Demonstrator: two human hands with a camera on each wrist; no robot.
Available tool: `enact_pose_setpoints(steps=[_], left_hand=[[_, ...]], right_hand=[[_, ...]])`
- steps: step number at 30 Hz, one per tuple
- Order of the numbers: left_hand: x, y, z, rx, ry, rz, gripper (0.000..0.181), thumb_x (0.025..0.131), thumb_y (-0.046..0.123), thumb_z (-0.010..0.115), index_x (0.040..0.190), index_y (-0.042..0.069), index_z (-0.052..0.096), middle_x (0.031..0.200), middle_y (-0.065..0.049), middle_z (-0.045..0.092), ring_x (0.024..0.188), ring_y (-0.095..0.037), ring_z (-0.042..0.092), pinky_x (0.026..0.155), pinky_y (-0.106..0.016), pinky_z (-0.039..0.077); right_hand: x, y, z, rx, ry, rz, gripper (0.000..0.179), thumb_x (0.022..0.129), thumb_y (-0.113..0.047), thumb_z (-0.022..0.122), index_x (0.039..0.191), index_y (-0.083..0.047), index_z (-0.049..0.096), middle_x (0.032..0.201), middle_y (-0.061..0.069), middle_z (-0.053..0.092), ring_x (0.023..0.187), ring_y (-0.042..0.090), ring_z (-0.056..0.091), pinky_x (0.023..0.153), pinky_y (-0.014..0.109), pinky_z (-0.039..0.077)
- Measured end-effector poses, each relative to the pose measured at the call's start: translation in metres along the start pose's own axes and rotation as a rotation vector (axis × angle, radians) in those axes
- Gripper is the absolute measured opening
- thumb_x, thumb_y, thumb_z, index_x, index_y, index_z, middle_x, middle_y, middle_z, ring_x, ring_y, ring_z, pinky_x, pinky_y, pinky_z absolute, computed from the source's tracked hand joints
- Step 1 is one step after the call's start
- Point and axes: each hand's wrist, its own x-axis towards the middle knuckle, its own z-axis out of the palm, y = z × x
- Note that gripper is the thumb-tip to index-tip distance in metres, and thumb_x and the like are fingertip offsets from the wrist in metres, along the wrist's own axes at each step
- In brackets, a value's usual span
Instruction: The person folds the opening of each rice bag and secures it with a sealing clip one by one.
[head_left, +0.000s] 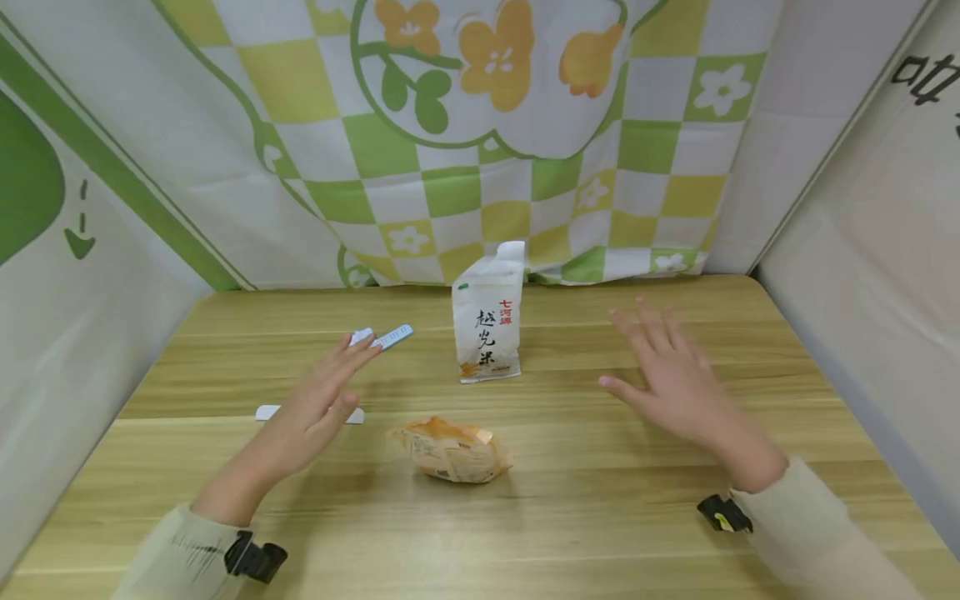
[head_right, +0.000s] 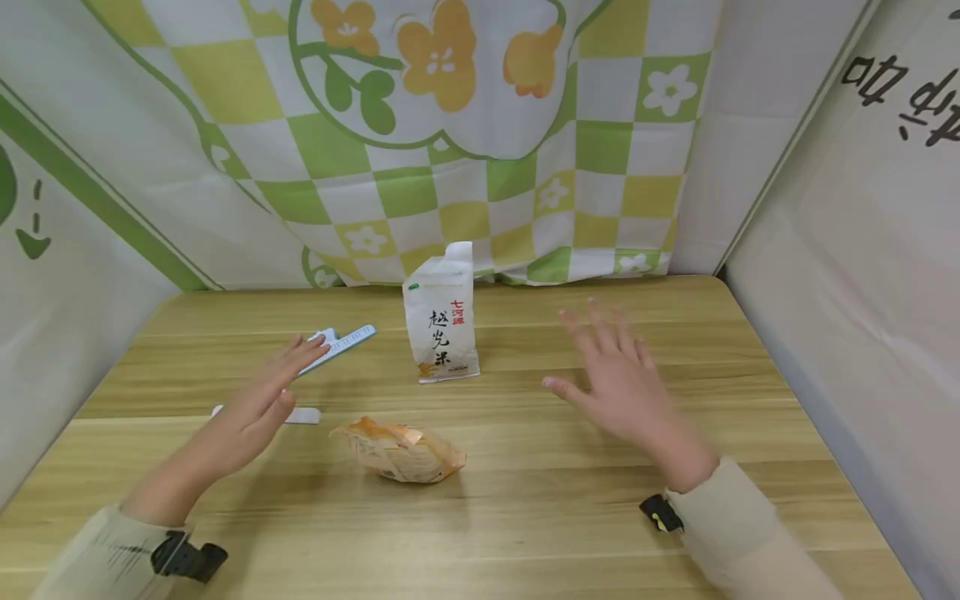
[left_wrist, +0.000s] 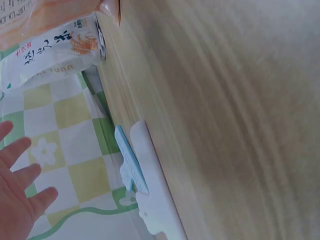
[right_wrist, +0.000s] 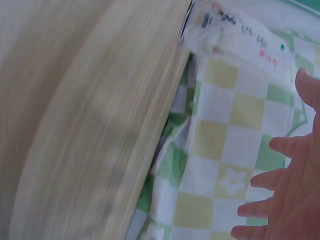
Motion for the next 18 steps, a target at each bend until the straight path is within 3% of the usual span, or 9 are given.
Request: enact_pose_setpoints(steps=[3, 6, 8, 10, 14, 18], left_hand=[[-0.007, 0.004, 0.002, -0.056, -0.044, -0.002, 0.049, 0.109, 0.038, 0.029, 0.156, 0.024, 0.032, 0.163, -0.006, 0.03, 0.151, -0.036, 0.022, 0.112, -0.072, 0.022], [-0.012, 0.009, 0.004, -0.09, -0.084, -0.003, 0.048, 0.11, 0.039, 0.027, 0.155, 0.025, 0.033, 0.159, -0.002, 0.038, 0.148, -0.029, 0.033, 0.119, -0.047, 0.03], [-0.014, 0.011, 0.005, -0.101, -0.101, 0.005, 0.047, 0.11, 0.037, 0.028, 0.154, 0.023, 0.035, 0.156, 0.0, 0.044, 0.145, -0.022, 0.039, 0.116, -0.037, 0.035], [-0.016, 0.011, 0.007, -0.128, -0.114, 0.008, 0.045, 0.11, 0.032, 0.033, 0.154, 0.022, 0.036, 0.154, -0.001, 0.046, 0.143, -0.019, 0.04, 0.114, -0.039, 0.038], [-0.016, 0.01, 0.013, -0.189, -0.134, -0.025, 0.053, 0.103, 0.019, 0.053, 0.153, 0.025, 0.038, 0.153, -0.001, 0.047, 0.141, -0.02, 0.044, 0.104, -0.061, 0.043], [-0.015, 0.012, 0.019, -0.196, -0.147, -0.051, 0.06, 0.095, 0.017, 0.064, 0.15, 0.029, 0.042, 0.15, 0.0, 0.051, 0.135, -0.026, 0.05, 0.1, -0.062, 0.045]], right_hand=[[-0.003, -0.009, 0.002, 0.036, -0.014, -0.026, 0.083, 0.097, -0.057, 0.052, 0.161, -0.025, 0.01, 0.168, 0.014, -0.002, 0.149, 0.053, 0.003, 0.103, 0.084, 0.016], [-0.005, -0.017, 0.005, 0.12, -0.019, -0.076, 0.081, 0.098, -0.054, 0.055, 0.16, -0.023, 0.014, 0.167, 0.016, 0.006, 0.149, 0.052, 0.009, 0.103, 0.083, 0.02], [-0.006, -0.022, 0.009, 0.204, -0.024, -0.113, 0.079, 0.098, -0.05, 0.057, 0.16, -0.022, 0.017, 0.166, 0.017, 0.011, 0.15, 0.049, 0.013, 0.107, 0.079, 0.022], [-0.006, -0.027, 0.013, 0.292, -0.036, -0.148, 0.077, 0.098, -0.045, 0.058, 0.16, -0.021, 0.019, 0.166, 0.017, 0.013, 0.15, 0.047, 0.016, 0.111, 0.074, 0.022], [-0.006, -0.04, 0.021, 0.397, -0.07, -0.192, 0.075, 0.098, -0.039, 0.061, 0.159, -0.022, 0.021, 0.166, 0.014, 0.016, 0.15, 0.044, 0.021, 0.114, 0.069, 0.022], [-0.005, -0.052, 0.028, 0.419, -0.099, -0.228, 0.075, 0.096, -0.038, 0.064, 0.158, -0.021, 0.025, 0.165, 0.013, 0.021, 0.149, 0.041, 0.025, 0.116, 0.066, 0.024]])
